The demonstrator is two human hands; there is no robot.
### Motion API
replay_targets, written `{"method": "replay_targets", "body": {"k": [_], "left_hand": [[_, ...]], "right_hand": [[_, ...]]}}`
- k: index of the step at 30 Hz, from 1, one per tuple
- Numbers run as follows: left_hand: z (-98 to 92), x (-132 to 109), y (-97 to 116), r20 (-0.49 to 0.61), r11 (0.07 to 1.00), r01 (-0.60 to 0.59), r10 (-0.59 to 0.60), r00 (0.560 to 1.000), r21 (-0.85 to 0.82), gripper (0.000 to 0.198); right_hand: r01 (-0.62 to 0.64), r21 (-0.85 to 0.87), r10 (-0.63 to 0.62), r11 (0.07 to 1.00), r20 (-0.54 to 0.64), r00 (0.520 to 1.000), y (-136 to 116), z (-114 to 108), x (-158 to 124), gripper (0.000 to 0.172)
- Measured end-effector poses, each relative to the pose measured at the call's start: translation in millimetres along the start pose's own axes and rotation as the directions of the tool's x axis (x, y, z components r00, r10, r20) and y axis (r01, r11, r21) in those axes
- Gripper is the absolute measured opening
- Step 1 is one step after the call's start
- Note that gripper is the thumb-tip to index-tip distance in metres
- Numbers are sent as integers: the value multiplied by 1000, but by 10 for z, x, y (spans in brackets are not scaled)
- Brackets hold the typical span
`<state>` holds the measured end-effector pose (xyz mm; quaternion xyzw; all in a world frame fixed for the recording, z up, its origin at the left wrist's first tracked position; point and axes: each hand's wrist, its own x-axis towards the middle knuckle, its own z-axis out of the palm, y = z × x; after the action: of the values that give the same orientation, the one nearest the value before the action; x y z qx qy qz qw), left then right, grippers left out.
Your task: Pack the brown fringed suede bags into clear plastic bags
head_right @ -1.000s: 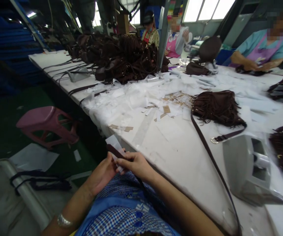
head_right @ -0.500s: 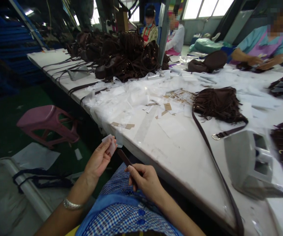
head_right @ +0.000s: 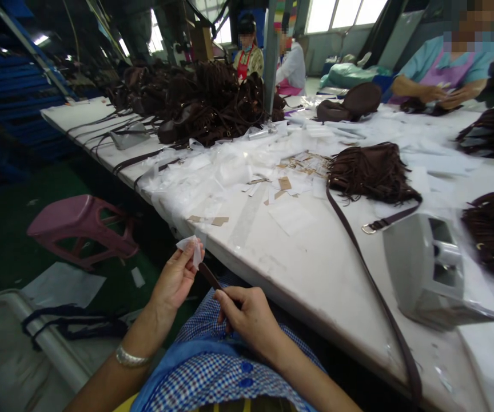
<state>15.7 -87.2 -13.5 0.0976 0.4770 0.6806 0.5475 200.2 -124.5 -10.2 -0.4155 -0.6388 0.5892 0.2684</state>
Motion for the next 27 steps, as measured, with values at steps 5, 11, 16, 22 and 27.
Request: {"method": "replay_targets", "body": {"k": [5, 11, 16, 22, 27], "left_hand": [[43, -60, -7, 9, 999, -43, 43, 999, 15, 17], [63, -294, -146, 128, 996, -21, 9, 992, 88, 34], [56, -315, -120, 155, 992, 10, -29, 987, 125, 32], [-2, 19, 216, 48, 983, -179, 181, 982, -34, 29], [76, -200, -6, 170, 998, -11, 0, 985, 60, 33]], "right_hand": [[-49, 14, 49, 999, -2, 999, -17, -3, 39, 49], [-68, 48, 69, 997, -11, 998, -64, -12, 168, 48], [-3, -28, 5, 1000, 59, 998, -63, -120, 172, 39], [-15, -83, 21, 996, 66, 998, 28, -226, -161, 62], [-34, -39, 36, 999, 57, 998, -91, -222, -190, 76]]}}
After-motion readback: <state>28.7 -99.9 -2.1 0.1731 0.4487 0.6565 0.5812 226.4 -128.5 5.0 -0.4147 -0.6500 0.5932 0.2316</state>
